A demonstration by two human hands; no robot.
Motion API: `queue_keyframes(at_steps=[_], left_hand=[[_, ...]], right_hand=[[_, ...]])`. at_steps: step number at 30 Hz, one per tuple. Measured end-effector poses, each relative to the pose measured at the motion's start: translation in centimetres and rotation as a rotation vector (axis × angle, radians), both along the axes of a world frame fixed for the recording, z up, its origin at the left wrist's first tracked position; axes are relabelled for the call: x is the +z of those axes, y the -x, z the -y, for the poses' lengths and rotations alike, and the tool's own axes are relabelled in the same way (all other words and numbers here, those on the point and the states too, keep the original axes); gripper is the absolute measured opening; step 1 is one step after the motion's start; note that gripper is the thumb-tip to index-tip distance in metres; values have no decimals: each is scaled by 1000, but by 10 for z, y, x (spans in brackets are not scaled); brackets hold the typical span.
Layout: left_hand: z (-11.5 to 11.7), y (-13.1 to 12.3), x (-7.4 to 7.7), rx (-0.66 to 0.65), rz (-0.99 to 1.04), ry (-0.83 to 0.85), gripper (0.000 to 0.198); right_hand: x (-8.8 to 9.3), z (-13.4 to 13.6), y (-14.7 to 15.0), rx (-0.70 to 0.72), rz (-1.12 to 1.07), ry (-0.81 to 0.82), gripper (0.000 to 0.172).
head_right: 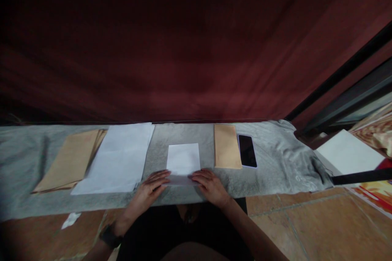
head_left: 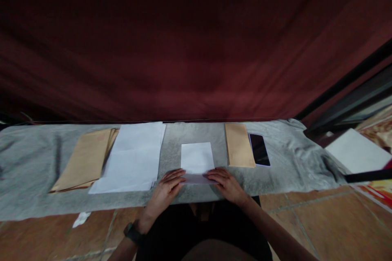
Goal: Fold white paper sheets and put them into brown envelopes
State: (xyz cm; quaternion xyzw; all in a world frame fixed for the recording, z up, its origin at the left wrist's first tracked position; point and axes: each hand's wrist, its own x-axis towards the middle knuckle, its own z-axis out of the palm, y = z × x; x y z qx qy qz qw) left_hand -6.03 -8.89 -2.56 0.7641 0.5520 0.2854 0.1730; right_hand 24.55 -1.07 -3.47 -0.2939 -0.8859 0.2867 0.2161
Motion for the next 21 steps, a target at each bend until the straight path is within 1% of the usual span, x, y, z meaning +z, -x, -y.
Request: queue_keyframes(at_steps=[5,8,10,13,16,18,21], left_hand=[[-3,-2,1,51,39,1,21],[-3,-2,4,64,81,40,23],[-4,-4,6,108,125,78,23],[-9,-10,9,244,202,136,26],[-20,-19,10,366,240,134,29],[-29,-24,10,438,221,102,30],[-41,-31,9,530,156,54,30]], right_hand=[[-1,-8,4,-68,-41,26,23],[0,-9,2,-65,-17,41,21],[1,-9,1,-97,-11,58,23],[0,-13,7,-238,-27,112,24],[-3,-22,20,-416,-36,177,26],[-5,-30,31,-511,-32,196,25],[-7,-40,43,-593,-5,168,24]])
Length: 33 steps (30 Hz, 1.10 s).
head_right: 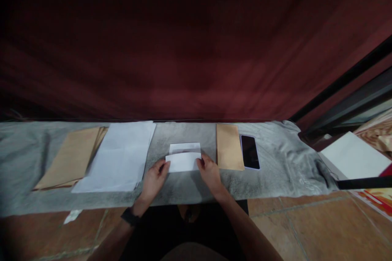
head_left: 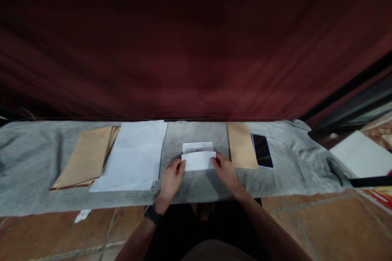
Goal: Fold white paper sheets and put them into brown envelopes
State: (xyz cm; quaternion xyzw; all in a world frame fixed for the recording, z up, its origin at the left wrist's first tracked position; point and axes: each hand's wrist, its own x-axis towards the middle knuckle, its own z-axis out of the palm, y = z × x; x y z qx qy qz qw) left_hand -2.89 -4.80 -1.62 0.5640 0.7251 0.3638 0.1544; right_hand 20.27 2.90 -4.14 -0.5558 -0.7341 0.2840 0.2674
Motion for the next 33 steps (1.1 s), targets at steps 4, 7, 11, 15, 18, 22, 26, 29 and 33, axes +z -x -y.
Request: queue_keyframes(at_steps=[4,7,11,15,18,22,26,29,33], left_hand=[[-13,-6,0,62,-141,16,31],[-22,-8,1,97,-269,47,29],[-34,-10,8,128,-358,166,29],[-45,-13,17,163,-354,381,33],[-51,-16,20,196,-362,467,36],[-54,-20,20,210,-418,498,40],[-55,-24,19,208,-480,482,40],[-55,-25,18,190,-507,460,39],[-55,-24,17,174,-523,453,38]], right_hand=[[-2,-8,9,-44,141,-63,24],[-1,-11,14,-72,257,-80,28],[3,-16,20,-91,348,-88,28],[13,-20,28,-99,510,-17,32],[20,-22,33,-105,597,24,36],[23,-24,37,-117,619,18,36],[22,-25,36,-144,573,-87,32],[20,-23,35,-143,506,-260,34],[13,-13,40,23,395,-408,41]])
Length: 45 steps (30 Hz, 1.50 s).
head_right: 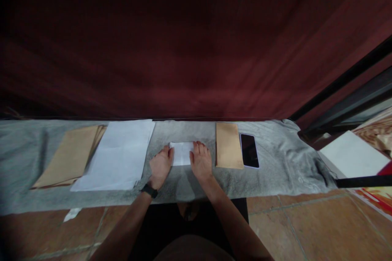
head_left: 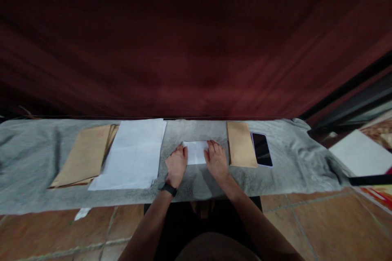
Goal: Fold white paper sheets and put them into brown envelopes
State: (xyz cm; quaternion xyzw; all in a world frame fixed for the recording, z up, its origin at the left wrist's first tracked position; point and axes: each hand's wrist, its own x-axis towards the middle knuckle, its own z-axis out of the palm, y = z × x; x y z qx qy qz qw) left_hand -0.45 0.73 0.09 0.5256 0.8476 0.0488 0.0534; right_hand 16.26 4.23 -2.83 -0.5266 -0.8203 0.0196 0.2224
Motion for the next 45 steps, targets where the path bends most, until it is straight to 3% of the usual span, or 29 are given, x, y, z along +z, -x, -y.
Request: queue_keyframes(at_steps=[3,9,18,22,24,26,28,30,38,45], left_hand=[[0,1,-1,-15,-7,1,39],[0,2,-3,-22,-13,-11,39],[1,1,-5,6,-19,-33,38],[4,-4,-8,3,-40,-150,37],[6,-12,-12,-99,-52,-251,38],[6,-22,-18,-285,-19,-314,41],[5,-31,-24,-442,33,-306,46],[5,-35,-31,-489,52,-250,52],[10,-19,-42,-367,2,-220,59],[9,-22,-45,-337,-21,-234,67]], right_hand=[[-10,9,6,107,9,-7,45],[-28,18,9,94,28,-37,50],[-33,18,9,83,15,-83,53],[-34,18,10,71,7,-71,54],[-34,18,10,67,11,-64,54],[-33,18,10,72,28,-49,53],[-33,18,9,80,57,-27,52],[-33,18,9,81,81,-11,53],[-35,5,-3,84,76,-39,51],[-26,-17,-12,6,101,34,50]])
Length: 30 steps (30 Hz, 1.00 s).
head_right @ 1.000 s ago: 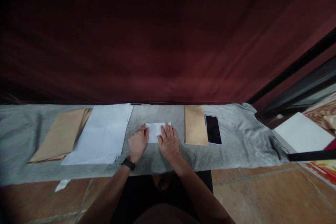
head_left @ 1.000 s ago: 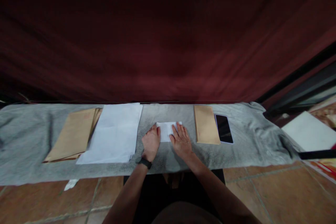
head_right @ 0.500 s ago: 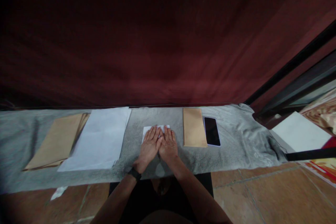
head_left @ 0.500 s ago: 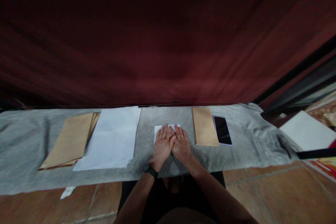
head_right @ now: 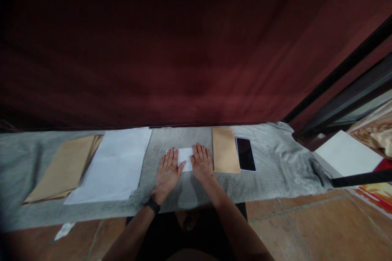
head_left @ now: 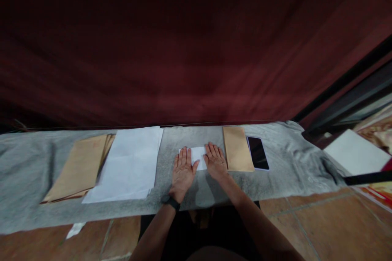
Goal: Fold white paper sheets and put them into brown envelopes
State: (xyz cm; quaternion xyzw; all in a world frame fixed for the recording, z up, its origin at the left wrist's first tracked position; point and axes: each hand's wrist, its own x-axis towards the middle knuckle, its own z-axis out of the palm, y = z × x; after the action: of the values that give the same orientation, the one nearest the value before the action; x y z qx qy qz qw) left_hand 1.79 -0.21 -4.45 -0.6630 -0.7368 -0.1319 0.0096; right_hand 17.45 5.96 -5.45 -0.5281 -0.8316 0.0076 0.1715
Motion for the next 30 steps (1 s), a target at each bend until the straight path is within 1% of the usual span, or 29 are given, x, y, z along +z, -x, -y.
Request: queue_keyframes(at_steps=[2,6,7,9,12,16,20,22,26,30], left_hand=[[0,0,0,5,-9,0,66],[1,1,1,-7,-6,35,59],[1,1,1,-12,3,39,59],[1,1,1,-14,27,28,58],[3,2,1,16,43,14,58],[14,9,2,110,36,7,59],[29,19,7,148,65,-27,56],[32,20,11,161,107,-36,54],[25,16,22,216,245,-26,53],[12,14,28,331,377,20,53]], right_hand=[[1,8,5,-2,-18,-5,50],[-2,36,15,165,-62,-28,48],[-3,42,16,189,-64,-33,48],[-5,47,13,188,-64,-49,50],[-6,44,3,147,-54,-79,52],[-7,37,-9,111,-38,-104,55],[-9,36,-11,102,-35,-113,58],[-10,37,-9,100,-35,-107,58],[-9,37,-8,97,-33,-88,58],[-9,37,-8,87,-35,-87,57]])
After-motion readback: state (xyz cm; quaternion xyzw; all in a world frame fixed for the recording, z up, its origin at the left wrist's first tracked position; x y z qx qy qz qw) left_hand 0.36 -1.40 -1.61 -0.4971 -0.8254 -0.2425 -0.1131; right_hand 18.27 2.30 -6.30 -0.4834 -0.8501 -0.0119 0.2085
